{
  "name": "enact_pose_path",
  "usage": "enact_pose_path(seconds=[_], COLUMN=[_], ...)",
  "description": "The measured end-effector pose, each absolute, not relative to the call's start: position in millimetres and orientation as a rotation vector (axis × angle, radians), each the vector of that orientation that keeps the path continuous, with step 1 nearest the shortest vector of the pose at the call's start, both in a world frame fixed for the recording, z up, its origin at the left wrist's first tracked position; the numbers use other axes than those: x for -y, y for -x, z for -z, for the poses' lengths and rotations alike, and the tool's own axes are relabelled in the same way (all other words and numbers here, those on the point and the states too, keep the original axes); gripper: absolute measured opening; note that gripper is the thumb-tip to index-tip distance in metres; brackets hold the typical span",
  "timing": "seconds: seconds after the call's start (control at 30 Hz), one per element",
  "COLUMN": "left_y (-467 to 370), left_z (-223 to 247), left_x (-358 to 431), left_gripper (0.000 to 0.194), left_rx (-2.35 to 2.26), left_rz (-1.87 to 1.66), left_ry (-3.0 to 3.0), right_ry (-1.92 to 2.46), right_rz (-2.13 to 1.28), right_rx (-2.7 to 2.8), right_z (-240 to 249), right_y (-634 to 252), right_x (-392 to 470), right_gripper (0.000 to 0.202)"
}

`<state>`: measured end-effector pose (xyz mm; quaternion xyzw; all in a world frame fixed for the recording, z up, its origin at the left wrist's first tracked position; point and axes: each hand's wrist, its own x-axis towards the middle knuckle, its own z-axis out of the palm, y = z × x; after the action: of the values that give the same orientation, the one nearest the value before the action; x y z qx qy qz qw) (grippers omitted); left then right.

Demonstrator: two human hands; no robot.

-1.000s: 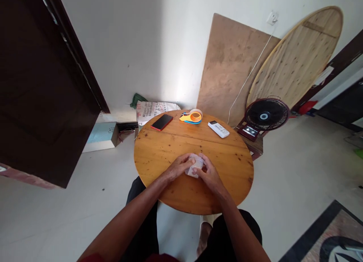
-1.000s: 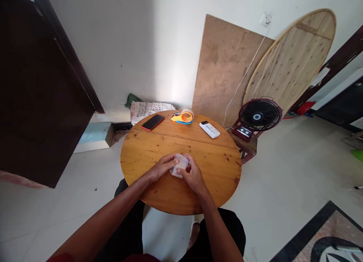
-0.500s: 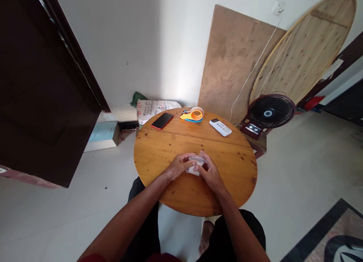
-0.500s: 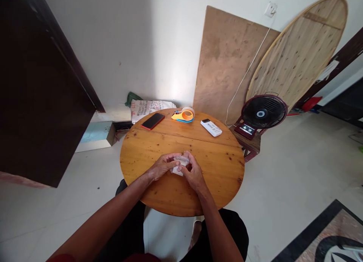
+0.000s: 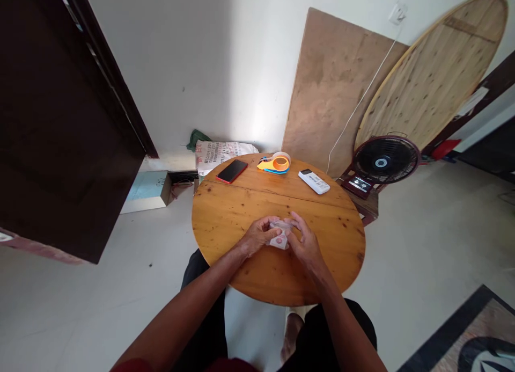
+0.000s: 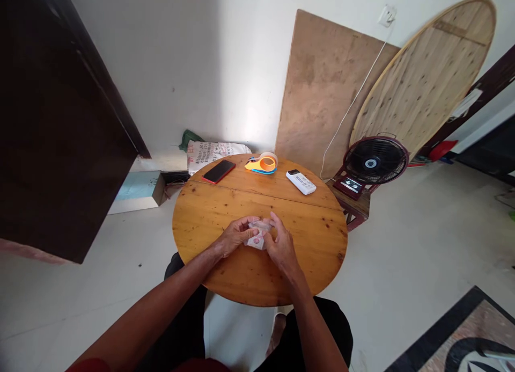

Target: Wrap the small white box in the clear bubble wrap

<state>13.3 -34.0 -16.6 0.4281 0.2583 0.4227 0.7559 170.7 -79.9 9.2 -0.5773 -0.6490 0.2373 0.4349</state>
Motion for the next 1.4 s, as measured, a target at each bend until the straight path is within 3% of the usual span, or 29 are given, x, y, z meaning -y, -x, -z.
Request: enact_pose_path(seconds=[0.37,0.93,1.4], left_y=[-9,-20,1], left_z=[17,19,20], left_x=[33,37,30], left_gripper=[0.058,0.054,0.057], left_rx=[-0.509,-0.676,-0.681], left_rz=[-0.884,-0.974,-0.873], left_ry=[-0.992,-0.99,-1.191], right_ry=[1.525,1.376,1.382], right_rz=[-0.465,-0.411,0.055], right_rx=[1.706,1.812,2.08], right_z=[-31,-28,-21], right_y=[-179,-166,-168], right_x=[49,82,84], right_gripper=[0.023,0.025,0.026])
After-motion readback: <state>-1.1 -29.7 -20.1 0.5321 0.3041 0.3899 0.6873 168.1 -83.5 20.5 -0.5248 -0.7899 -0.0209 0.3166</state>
